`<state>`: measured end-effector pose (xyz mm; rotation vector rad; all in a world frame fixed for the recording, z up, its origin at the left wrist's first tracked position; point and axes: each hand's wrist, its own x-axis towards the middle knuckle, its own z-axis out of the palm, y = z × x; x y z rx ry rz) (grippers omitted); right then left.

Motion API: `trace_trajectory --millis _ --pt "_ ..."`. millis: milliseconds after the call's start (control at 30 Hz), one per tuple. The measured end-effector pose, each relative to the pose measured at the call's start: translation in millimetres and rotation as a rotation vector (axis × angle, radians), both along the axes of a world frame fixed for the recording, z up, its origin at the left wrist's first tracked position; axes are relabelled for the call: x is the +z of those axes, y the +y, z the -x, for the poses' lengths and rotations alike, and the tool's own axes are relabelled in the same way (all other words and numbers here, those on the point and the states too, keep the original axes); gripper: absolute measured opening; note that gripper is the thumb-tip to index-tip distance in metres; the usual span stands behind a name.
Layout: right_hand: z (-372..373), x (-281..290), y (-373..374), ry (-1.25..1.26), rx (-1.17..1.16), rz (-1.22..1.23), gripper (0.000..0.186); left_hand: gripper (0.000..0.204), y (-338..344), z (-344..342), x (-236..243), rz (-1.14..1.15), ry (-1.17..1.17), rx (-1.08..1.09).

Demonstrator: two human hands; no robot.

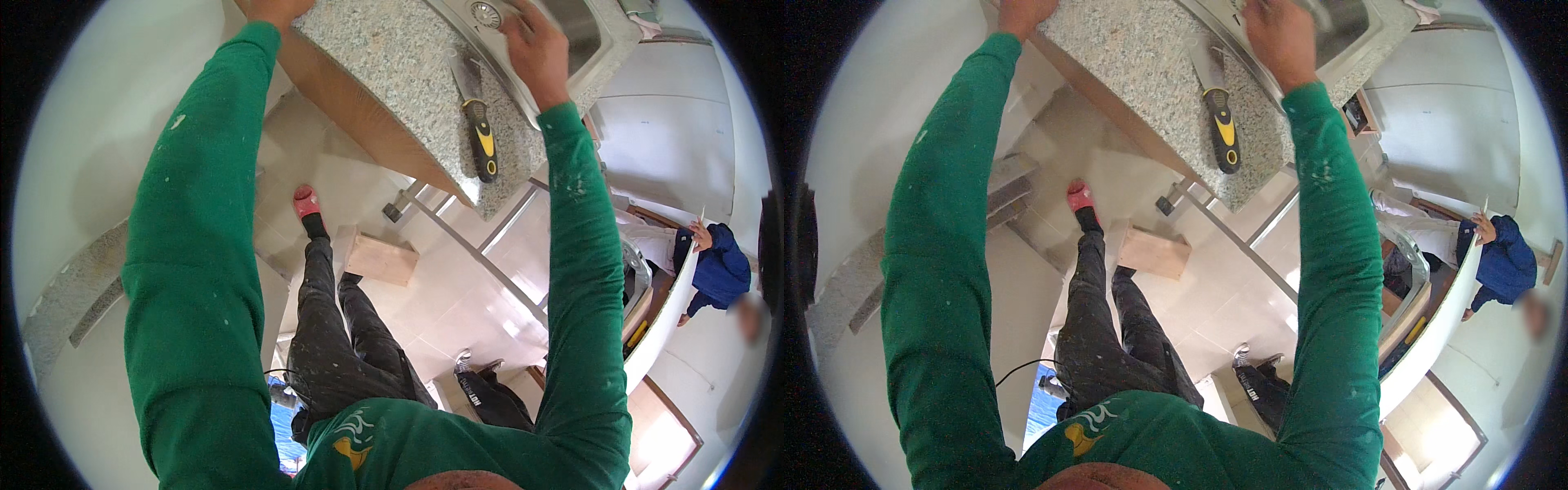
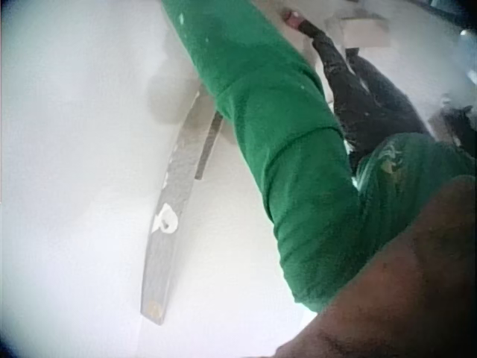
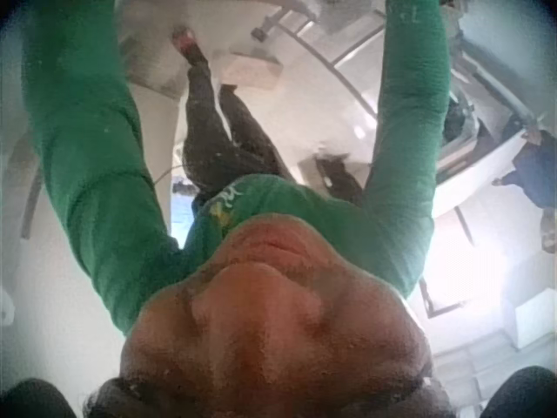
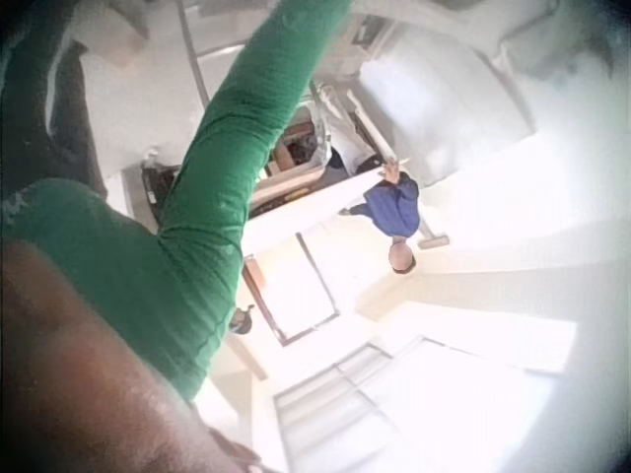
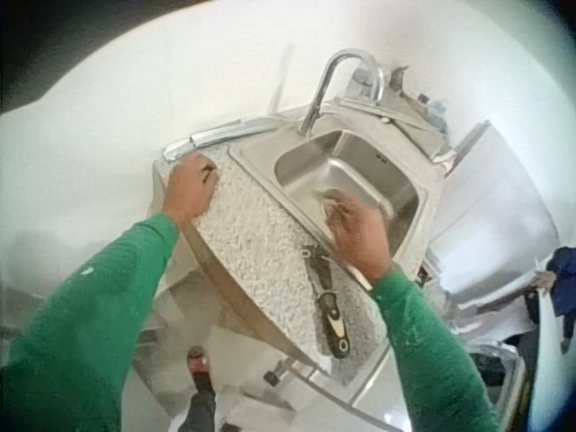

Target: The person positions a stainless steel sink into a cutout in a granite countertop. They use a utility knife to scrape and clean the edges of the countertop around the sink rim. Finally, the person lifts the entire countertop assembly.

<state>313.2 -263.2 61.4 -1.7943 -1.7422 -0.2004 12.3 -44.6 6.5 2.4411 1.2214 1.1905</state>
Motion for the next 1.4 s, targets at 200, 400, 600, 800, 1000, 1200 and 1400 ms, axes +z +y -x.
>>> trace_trajectory --millis 200,400,600,800,1000,1200,1400 --pt "78.9 22.5 48.1 -0.052 0.227 0.131 0.021 0.023 0.5 2.3 1.9 0.008 -0.02 -0.01" --pt "70.3 5.0 52.5 -0.183 0.213 0.211 0.022 0.024 -2.6 2.1 0.9 0.047 -0.037 0.035" --pt "61.6 -7.5 41.0 -0.284 0.252 0.169 0.027 0.026 0.5 1.3 -0.8 0.064 -0.037 0.028" --pt "74.2 3.6 28.6 -0.229 0.167 0.212 0.019 0.025 1.3 5.1 -2.1 0.04 -0.018 0.044" --pt "89.5 -2.7 32.3 -0.2 -0.01 0.238 0.014 0.025 3.9 4.0 -5.3 0.009 -0.021 0.02" --pt "104.7 -3.9 32.9 -0.13 -0.084 0.218 0.019 0.025 6.9 6.3 -8.7 -0.011 -0.028 0.017" --pt "104.3 -13.9 27.3 -0.111 -0.142 0.196 0.024 0.024 6.4 8.0 -5.7 0.012 -0.017 0.011"
